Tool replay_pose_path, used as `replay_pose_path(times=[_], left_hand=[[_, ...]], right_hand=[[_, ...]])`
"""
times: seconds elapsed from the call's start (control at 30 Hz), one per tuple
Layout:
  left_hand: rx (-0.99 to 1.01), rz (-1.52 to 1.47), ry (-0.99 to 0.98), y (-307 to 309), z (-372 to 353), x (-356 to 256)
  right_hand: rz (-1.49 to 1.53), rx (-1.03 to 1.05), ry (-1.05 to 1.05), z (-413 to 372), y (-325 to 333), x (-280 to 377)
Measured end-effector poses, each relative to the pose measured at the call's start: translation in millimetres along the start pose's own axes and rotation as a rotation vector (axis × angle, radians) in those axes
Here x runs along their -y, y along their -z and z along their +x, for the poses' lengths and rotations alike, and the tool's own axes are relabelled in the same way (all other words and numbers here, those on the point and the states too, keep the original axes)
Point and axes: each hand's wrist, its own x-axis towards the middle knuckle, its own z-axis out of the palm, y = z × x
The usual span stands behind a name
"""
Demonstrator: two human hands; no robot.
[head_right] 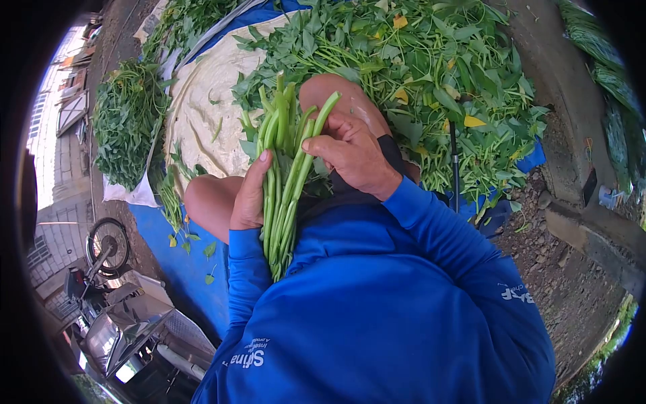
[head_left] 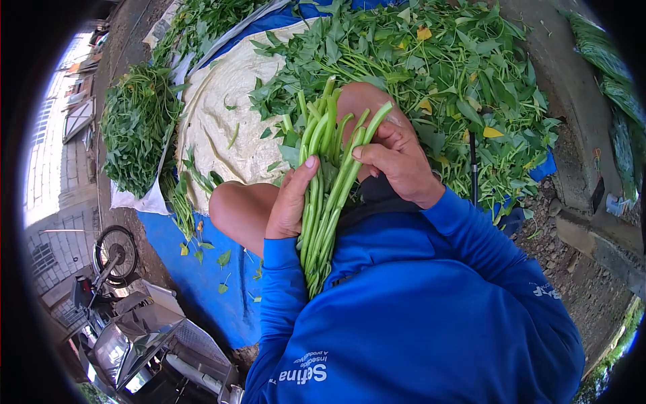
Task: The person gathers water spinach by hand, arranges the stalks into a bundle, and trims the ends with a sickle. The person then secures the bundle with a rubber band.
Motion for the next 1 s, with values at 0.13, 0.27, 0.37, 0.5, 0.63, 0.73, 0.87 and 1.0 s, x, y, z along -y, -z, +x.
replay_pose_path(times=[0.13, 0.27, 0.37, 0.5, 0.63, 0.73, 0.87, 1.0], left_hand=[[0.162, 0.186, -0.014, 7.9, 2.0, 0.3], [0.121, 0.081, -0.03, 15.8, -6.1, -7.6], [0.143, -0.088, -0.061, 38.6, -16.4, -13.3], [0.201, -0.116, -0.074, 41.1, -15.3, -15.8], [0.154, -0.037, -0.057, 29.9, -18.2, -14.6], [0.117, -0.09, -0.074, 36.3, -19.2, -13.2], [0.234, -0.095, -0.131, 21.8, -16.7, -11.1], [0.203, -0.033, -0.102, 32.7, -18.6, -15.7]], right_hand=[[-0.164, 0.173, 0.202, 29.2, -11.1, 4.6], [-0.376, 0.084, 0.42, 39.9, -31.1, 29.5], [-0.221, -0.249, 0.271, 25.3, -25.0, 68.7], [-0.392, -0.023, -0.123, 19.6, -30.4, 23.7], [-0.354, -0.033, -0.105, 49.2, -39.3, 9.2], [-0.314, 0.014, -0.131, 42.4, -40.1, 21.3], [-0.202, 0.149, 0.083, 45.2, -55.5, 11.1], [-0.383, 0.112, 0.298, 56.2, -61.5, 21.3]])
